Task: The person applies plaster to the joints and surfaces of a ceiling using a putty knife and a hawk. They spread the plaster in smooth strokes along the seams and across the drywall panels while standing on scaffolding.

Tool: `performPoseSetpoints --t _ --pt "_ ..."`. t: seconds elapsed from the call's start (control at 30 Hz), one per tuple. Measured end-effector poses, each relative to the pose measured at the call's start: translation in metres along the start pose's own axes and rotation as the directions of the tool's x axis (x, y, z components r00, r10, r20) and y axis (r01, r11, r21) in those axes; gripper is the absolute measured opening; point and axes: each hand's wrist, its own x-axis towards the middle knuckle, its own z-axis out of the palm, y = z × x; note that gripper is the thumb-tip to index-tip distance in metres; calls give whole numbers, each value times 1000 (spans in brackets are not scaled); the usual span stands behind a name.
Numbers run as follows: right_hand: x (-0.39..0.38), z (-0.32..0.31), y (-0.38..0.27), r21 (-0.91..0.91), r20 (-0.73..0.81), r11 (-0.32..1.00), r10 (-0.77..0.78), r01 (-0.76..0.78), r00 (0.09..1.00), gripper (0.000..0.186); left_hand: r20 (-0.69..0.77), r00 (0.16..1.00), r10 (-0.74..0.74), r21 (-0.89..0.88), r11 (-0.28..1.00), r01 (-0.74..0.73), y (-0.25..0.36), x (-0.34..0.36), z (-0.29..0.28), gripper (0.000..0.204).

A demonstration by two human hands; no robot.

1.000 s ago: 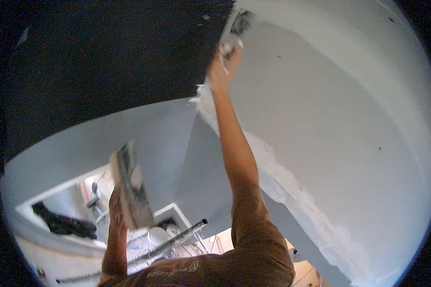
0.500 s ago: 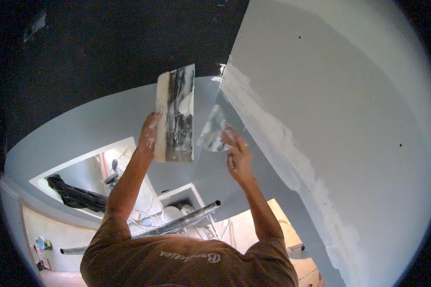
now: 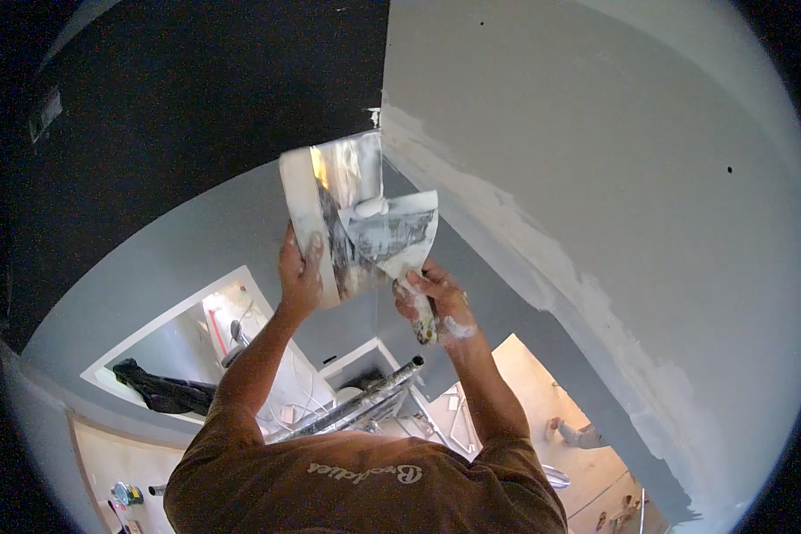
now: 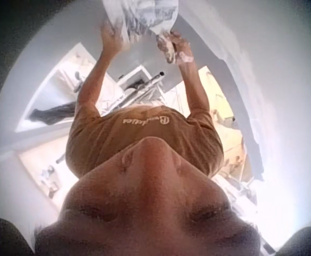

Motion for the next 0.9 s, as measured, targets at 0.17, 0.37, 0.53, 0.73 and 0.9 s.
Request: performPoseSetpoints --t 0.17,0.37,0.53,0.73,0.9 --pt "-3 -5 -26 -604 117 688 -421 401 899 22 73 972 -222 -211 949 233 -23 -34 6 42" --pt "-25 7 -16 -801 515 -489 -267 346 815 72 580 545 -606 -620 105 777 -11 -19 -13 42" --pt "-33 -18 -13 -871 323 -475 -361 125 875 57 497 628 -599 -689 167 705 -27 -30 -42 37" --pt "-76 -36 -5 -417 -28 900 -154 128 988 24 -50 831 -554 -574 697 430 -7 -11 -51 47" --pt "-100 -23 32 -13 69 991 137 -136 988 25 -99 806 -584 -527 718 456 -1 -17 -50 52"
